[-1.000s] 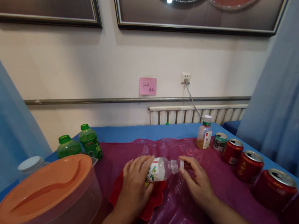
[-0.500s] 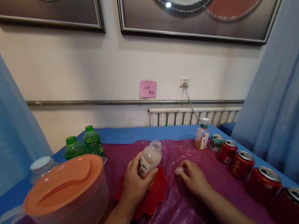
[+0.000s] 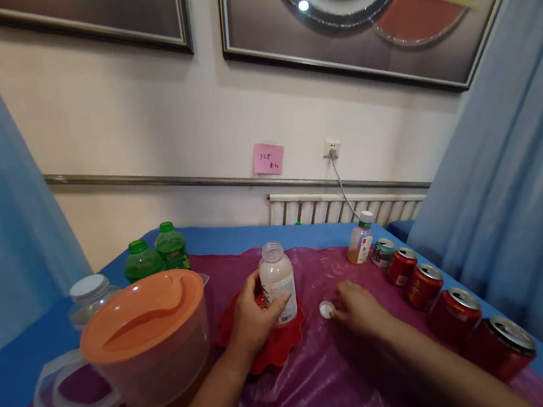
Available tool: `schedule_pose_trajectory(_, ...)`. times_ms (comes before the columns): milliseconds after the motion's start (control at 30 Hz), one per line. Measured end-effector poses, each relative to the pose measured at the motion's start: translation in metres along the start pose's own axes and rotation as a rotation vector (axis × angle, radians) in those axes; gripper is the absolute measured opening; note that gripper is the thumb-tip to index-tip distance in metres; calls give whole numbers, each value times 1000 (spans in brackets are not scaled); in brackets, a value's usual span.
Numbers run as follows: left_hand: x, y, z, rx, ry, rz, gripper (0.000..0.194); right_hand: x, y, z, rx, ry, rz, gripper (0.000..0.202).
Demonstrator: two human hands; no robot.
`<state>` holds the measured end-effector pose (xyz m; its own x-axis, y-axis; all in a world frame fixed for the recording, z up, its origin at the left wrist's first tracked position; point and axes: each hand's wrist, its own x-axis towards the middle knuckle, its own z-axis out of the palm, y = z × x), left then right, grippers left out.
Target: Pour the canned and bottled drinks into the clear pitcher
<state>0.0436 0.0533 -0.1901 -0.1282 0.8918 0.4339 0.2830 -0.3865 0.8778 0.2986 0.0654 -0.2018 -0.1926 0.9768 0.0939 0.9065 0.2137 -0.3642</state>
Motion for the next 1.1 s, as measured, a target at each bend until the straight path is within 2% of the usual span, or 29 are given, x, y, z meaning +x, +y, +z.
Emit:
schedule_pose_trajectory(100,0,8,0,12,-17,16,62,-8,-10,-17,191,103,-92,36)
schedule_pose_trajectory(200,-2,16,2,-6,-51,21,65,-13,-31,-21,494,125,-183,55)
schedule_pose_trajectory(300,-7,21,4,-46,-88,24,71,-12,-56,-13,790,58,-299,71)
schedule_pose_trajectory(367,-9,22,5,-64,-107,29,70,-9,-69,-4,927,15,-346,71)
schedule_pose_trajectory(533,-10,23,6,-52,-120,37,62,4,-83,21,1155,37,-281,63)
schedule_pose_trajectory(733,-19,37,4,51,-12,80,47,15,-81,35,1255,230,-136,56)
schedule_pose_trajectory(900,-31,58,-3,136,-11,194,28,17,-88,39,1291,263,-144,52)
schedule_pose_trajectory(1000,-48,73,-18,213,-54,304,28,17,-94,45,1279,249,-141,51)
schedule_pose_trajectory(1100,-78,80,-48,332,-21,444,41,18,-97,53,1224,245,-121,57)
